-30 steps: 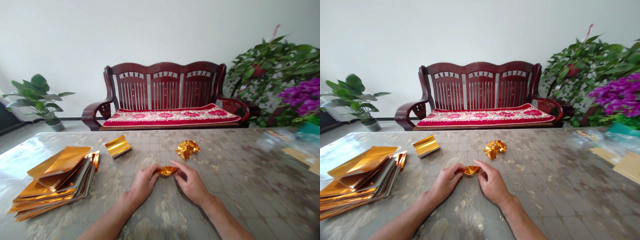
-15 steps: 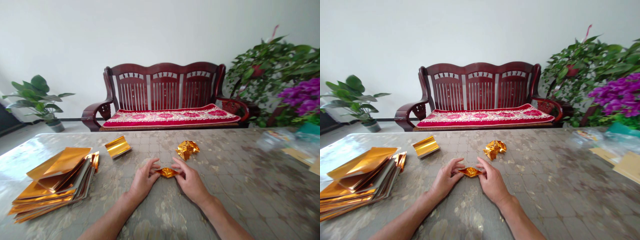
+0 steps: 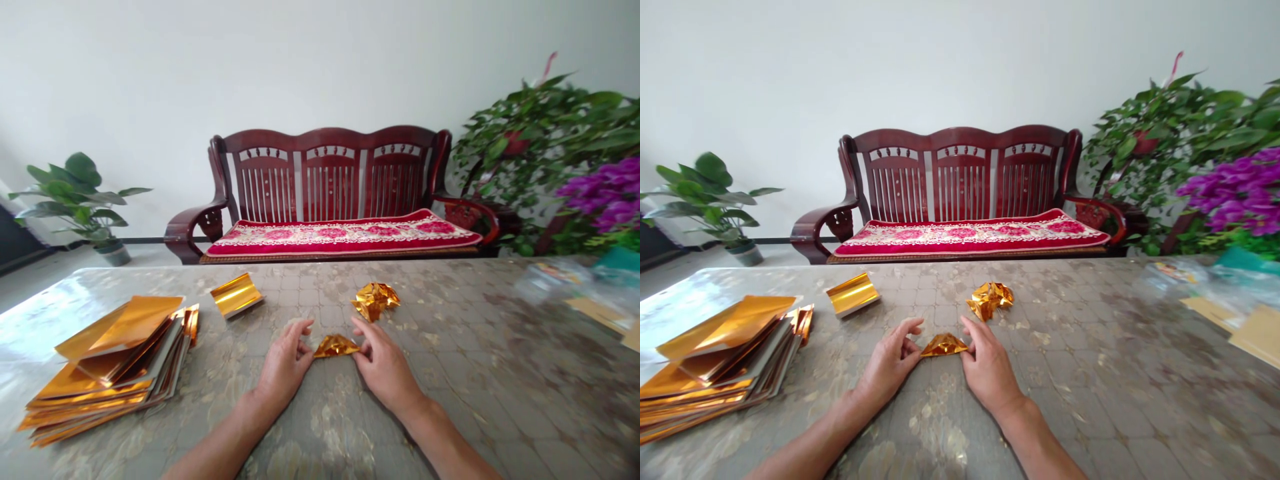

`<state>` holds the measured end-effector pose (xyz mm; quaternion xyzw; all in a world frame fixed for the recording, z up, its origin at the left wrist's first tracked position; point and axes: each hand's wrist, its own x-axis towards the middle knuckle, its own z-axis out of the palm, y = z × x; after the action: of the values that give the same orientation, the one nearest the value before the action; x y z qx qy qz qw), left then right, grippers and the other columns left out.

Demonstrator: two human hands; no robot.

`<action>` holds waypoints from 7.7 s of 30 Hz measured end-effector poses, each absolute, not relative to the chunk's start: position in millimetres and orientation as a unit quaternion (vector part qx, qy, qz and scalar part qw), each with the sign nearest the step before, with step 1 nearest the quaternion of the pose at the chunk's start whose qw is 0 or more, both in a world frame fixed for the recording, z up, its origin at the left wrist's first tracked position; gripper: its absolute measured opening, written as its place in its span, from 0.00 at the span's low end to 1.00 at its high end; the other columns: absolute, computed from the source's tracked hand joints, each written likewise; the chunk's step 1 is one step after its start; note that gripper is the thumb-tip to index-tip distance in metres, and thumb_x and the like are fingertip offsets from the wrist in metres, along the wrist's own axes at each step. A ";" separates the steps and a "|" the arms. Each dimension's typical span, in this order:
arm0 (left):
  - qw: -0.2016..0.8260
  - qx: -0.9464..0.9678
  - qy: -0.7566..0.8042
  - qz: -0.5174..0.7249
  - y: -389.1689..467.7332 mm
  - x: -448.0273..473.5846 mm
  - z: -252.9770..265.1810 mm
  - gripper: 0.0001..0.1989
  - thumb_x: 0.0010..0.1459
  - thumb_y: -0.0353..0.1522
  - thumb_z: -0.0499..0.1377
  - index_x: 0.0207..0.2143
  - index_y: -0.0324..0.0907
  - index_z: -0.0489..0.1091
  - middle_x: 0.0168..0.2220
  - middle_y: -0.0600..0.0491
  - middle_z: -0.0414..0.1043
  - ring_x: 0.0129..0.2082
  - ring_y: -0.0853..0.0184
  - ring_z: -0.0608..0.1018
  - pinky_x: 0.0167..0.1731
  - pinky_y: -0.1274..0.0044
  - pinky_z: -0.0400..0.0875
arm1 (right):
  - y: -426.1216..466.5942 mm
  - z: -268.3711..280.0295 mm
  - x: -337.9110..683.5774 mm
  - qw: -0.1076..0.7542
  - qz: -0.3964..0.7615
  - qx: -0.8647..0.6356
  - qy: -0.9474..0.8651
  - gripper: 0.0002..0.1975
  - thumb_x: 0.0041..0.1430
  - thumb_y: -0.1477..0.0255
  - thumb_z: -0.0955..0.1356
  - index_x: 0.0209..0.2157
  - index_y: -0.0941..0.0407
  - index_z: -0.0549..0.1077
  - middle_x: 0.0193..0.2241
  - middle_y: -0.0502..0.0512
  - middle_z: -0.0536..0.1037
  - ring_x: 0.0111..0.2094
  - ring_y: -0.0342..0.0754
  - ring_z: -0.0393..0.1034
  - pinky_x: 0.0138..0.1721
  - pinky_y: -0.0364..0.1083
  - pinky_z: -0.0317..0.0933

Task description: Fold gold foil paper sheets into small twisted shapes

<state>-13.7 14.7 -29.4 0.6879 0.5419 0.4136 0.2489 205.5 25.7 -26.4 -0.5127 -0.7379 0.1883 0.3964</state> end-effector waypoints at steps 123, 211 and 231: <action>0.184 0.760 0.582 0.223 27.9 5.0 5.2 0.10 0.52 0.25 0.54 0.38 0.43 0.65 0.38 0.51 0.69 0.39 0.63 0.73 0.38 0.75 0.64 | 44.0 -12.4 245.0 0.395 0.014 -0.512 -0.763 0.11 0.60 0.75 0.63 0.39 0.52 0.76 0.36 0.53 0.79 0.39 0.48 0.74 0.40 0.45 0.64; 0.195 0.643 0.697 0.252 70.8 70.0 11.4 0.06 0.52 0.29 0.55 0.23 0.42 0.66 0.22 0.56 0.71 0.26 0.69 0.73 0.24 0.78 0.52 | 73.0 -16.8 268.4 0.348 -0.104 -0.617 -0.698 0.09 0.61 0.74 0.65 0.40 0.50 0.77 0.37 0.50 0.80 0.35 0.48 0.74 0.35 0.44 0.58; 0.210 0.618 0.716 0.248 81.9 85.2 10.5 0.07 0.53 0.32 0.56 0.24 0.42 0.70 0.23 0.53 0.74 0.26 0.66 0.74 0.24 0.79 0.54 | 69.5 -11.1 259.5 0.317 -0.123 -0.578 -0.741 0.11 0.60 0.75 0.67 0.43 0.50 0.76 0.36 0.51 0.78 0.38 0.48 0.73 0.38 0.45 0.58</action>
<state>85.2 81.9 10.5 0.6181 0.7157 0.2480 0.2102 259.5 69.5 -11.1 -0.5784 -0.7413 -0.1233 0.3174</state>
